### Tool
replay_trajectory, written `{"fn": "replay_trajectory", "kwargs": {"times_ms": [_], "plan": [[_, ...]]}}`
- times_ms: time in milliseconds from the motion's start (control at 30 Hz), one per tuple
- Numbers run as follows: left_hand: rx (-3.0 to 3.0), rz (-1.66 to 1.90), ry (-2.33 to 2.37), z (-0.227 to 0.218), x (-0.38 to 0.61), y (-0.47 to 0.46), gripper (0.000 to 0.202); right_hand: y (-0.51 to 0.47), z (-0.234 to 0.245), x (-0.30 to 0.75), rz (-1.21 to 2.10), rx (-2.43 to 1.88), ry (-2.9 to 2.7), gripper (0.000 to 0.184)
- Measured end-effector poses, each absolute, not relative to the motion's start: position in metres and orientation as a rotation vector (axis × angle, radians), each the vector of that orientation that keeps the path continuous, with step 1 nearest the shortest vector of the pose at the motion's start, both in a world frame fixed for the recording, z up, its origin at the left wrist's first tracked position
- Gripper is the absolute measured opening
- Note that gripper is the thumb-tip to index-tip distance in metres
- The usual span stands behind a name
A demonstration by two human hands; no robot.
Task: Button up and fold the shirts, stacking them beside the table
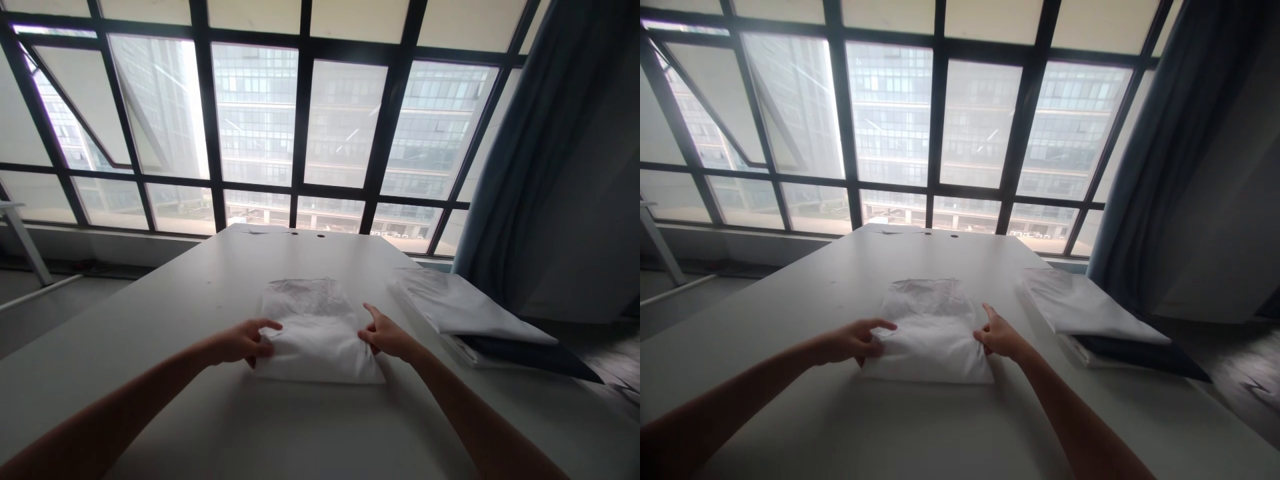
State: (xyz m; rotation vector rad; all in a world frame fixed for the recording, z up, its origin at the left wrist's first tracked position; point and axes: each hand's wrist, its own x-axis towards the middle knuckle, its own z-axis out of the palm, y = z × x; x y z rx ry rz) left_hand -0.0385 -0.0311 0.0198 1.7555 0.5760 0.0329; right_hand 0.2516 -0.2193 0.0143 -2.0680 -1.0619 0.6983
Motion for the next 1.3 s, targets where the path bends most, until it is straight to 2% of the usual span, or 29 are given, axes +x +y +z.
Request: {"fn": "replay_trajectory", "kwargs": {"times_ms": [67, 133, 300, 433, 600, 700, 767, 867, 933, 1067, 1300], "plan": [[1.787, 0.212, 0.646, 0.021, -0.035, -0.028, 0.090, -0.212, 0.008, 0.250, 0.439, -2.059, -1.112, 0.079], [1.775, 0.296, 0.688, 0.024, -0.033, -0.026, 0.086, -0.208, 0.005, 0.251, 0.389, -2.053, -1.103, 0.077], [1.885, 0.264, 0.770, 0.024, -0.034, -0.020, 0.085, -0.218, 0.014, 0.254, 0.889, -2.012, -0.983, 0.098], [1.997, 0.190, 0.784, 0.011, -0.034, -0.013, 0.082, -0.227, 0.024, 0.249, 0.975, -1.988, -0.956, 0.101], [2.178, 0.119, 0.827, 0.007, -0.038, -0.015, 0.053, -0.224, 0.022, 0.243, 1.009, -2.033, -1.009, 0.098], [2.449, 0.223, 0.890, 0.016, -0.039, -0.030, 0.033, -0.223, 0.020, 0.243, 0.875, -2.183, -1.124, 0.093], [2.653, 0.377, 0.861, 0.020, -0.036, -0.043, 0.027, -0.222, 0.019, 0.241, 0.534, -2.284, -1.278, 0.083], [2.865, 0.577, 0.517, 0.015, -0.024, -0.061, 0.033, -0.216, 0.016, 0.225, -0.055, -2.150, -1.550, 0.058], [2.920, 0.557, 0.196, 0.004, -0.016, -0.069, 0.046, -0.208, 0.010, 0.210, -0.206, -1.960, -1.737, 0.049], [2.920, 0.305, -0.069, -0.016, -0.007, -0.070, 0.064, -0.192, -0.007, 0.187, -0.120, -1.844, -1.998, 0.054], [2.804, 0.168, 0.090, -0.027, -0.008, -0.056, 0.062, -0.191, -0.011, 0.190, 0.199, -2.032, -2.080, 0.064]]}}
